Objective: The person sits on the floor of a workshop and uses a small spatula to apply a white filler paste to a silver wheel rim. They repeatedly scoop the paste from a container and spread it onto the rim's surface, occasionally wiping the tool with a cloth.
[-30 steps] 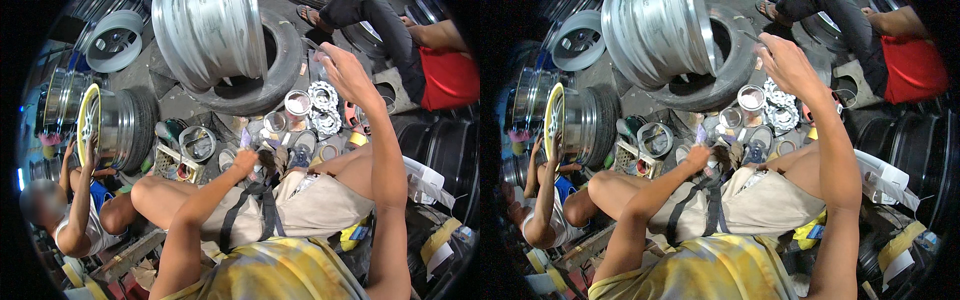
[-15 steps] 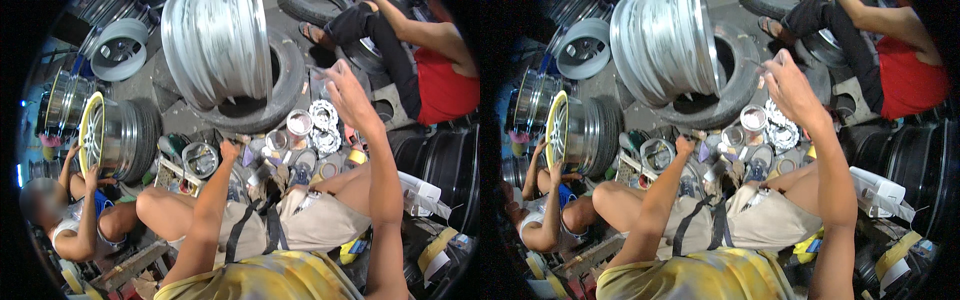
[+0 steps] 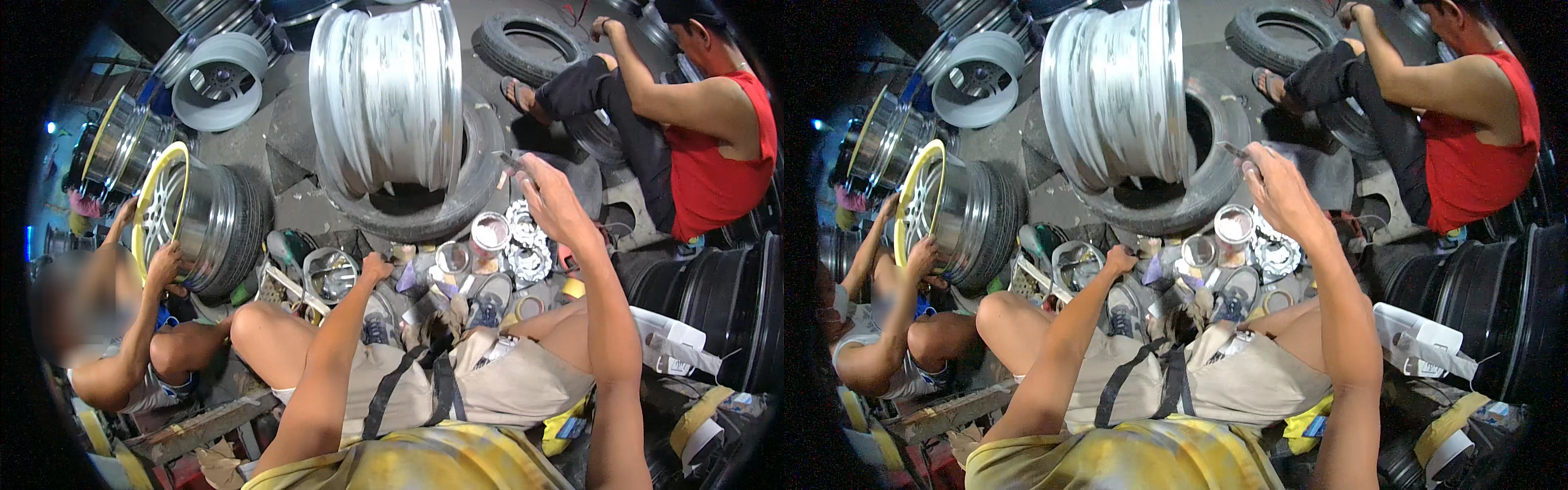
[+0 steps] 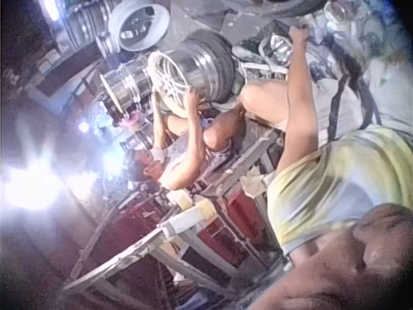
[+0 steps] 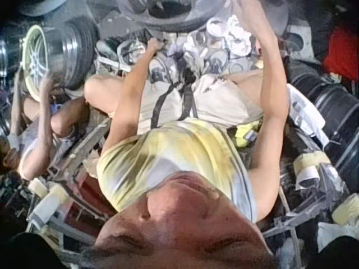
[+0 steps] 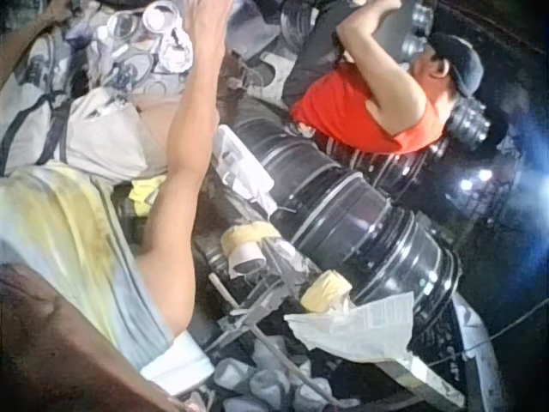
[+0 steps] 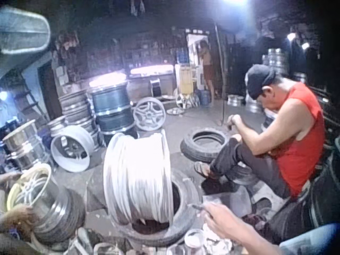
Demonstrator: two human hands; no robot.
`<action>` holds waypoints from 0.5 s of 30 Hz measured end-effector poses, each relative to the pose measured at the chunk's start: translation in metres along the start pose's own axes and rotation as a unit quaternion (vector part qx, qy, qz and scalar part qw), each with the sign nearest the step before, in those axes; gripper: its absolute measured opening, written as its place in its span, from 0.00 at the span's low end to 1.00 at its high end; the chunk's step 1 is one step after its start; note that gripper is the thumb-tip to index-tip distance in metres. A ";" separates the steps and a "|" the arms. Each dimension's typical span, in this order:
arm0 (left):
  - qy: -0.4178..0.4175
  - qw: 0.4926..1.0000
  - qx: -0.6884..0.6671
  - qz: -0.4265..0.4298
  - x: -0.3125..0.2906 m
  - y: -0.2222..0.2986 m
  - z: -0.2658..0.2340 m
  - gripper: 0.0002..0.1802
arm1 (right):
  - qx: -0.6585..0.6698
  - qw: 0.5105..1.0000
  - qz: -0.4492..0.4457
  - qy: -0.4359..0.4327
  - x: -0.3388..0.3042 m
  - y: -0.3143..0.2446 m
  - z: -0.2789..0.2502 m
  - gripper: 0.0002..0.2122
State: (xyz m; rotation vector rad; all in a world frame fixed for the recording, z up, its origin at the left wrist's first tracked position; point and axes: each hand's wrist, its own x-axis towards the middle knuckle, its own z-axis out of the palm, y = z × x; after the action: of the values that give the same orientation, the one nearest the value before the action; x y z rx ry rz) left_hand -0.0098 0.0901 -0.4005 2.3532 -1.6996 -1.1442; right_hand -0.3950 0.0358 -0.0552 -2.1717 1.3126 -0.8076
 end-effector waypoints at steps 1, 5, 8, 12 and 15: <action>0.000 1.000 -0.013 -0.004 -0.002 0.006 0.008 0.28 | -0.023 1.000 0.011 0.009 -0.004 0.000 0.002 0.07; 0.022 0.994 -0.050 -0.095 0.000 0.022 0.029 0.34 | -0.067 0.996 0.057 -0.021 -0.010 0.003 -0.004 0.06; 0.050 0.976 -0.114 -0.179 0.012 -0.006 0.048 0.37 | -0.028 1.000 -0.004 -0.012 -0.002 0.003 0.004 0.06; 0.078 0.975 -0.140 -0.157 0.000 0.031 0.049 0.35 | -0.067 0.998 0.006 0.002 -0.003 0.001 0.005 0.06; 0.066 0.995 -0.065 -0.040 -0.031 0.072 0.015 0.30 | -0.066 0.996 0.054 0.007 -0.013 0.005 -0.007 0.06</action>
State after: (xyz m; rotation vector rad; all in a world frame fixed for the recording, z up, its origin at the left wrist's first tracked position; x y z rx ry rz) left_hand -0.0816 0.0926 -0.3648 2.3779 -1.4578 -1.0482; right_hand -0.4076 0.0443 -0.0565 -2.1752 1.5153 -0.7125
